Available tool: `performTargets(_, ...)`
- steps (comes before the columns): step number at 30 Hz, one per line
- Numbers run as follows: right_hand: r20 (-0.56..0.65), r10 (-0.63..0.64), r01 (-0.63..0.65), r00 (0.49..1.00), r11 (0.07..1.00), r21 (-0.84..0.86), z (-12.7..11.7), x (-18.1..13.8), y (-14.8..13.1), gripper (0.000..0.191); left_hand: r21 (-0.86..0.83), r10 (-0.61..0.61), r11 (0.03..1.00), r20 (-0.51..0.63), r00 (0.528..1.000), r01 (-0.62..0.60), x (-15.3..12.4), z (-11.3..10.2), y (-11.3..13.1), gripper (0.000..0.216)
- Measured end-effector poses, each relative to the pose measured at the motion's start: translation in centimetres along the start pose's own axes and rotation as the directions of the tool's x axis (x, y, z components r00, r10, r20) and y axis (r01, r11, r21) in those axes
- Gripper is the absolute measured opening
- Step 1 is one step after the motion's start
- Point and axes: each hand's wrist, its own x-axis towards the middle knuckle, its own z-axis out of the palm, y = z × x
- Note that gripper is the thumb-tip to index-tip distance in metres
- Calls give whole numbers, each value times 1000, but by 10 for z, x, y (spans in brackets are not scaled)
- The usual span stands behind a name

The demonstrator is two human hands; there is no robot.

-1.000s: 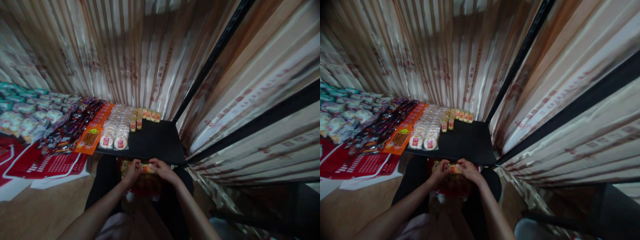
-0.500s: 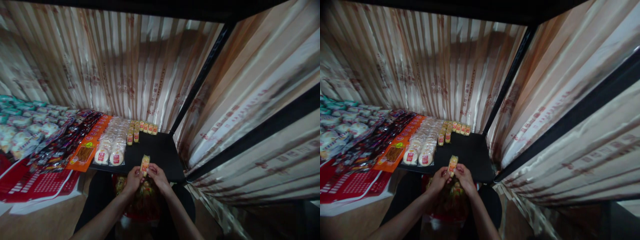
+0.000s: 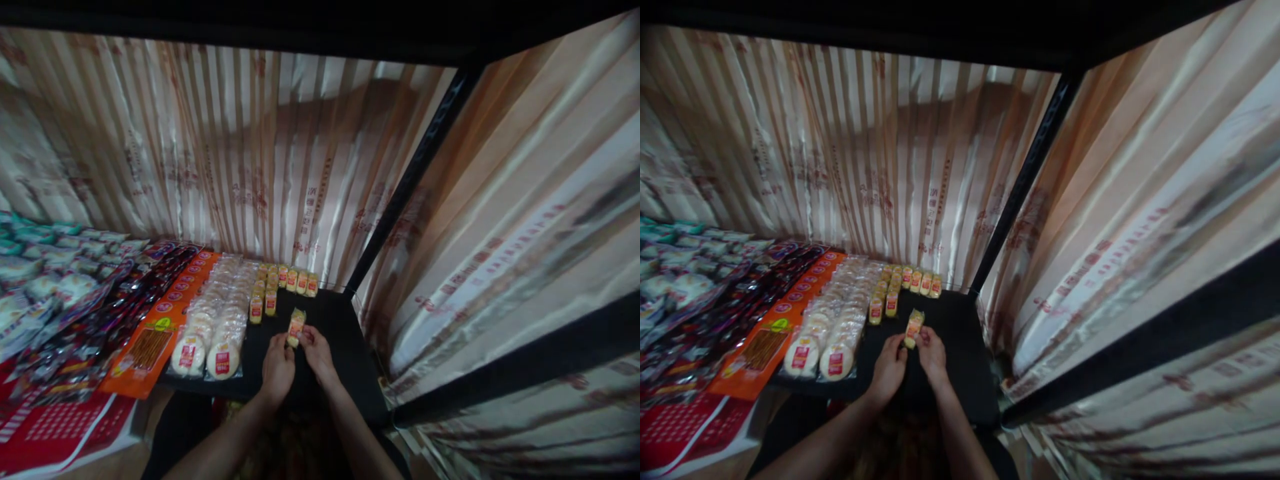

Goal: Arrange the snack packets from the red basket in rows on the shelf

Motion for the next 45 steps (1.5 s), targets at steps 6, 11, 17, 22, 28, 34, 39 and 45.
performTargets(6,-86,-88,54,992,940,-338,6,52,-18,20,-107,5,994,-38,999,-9,44,14,10,43)
performTargets(11,-91,-158,100,983,886,-453,16,89,-30,18,-230,53,971,-69,996,-68,77,17,15,46)
performTargets(17,-12,-164,137,986,856,-498,26,117,-31,19,-264,42,964,-1,999,-41,101,18,14,51)
performTargets(22,34,-151,148,988,857,-493,32,128,-26,24,-304,42,952,-13,999,-44,111,23,10,52)
performTargets(28,-3,-161,143,987,887,-439,37,129,-23,23,-308,7,951,-6,1000,-8,119,24,10,49)
performTargets(34,-65,-247,212,967,917,-338,42,122,-16,21,-300,-9,954,-3,1000,8,121,22,11,49)
performTargets(39,-89,-359,329,929,913,-242,44,115,-7,22,-302,-7,953,-7,1000,4,122,23,12,48)
performTargets(45,-46,-335,320,941,926,-200,47,114,0,36,-303,-5,953,3,1000,5,130,28,4,52)
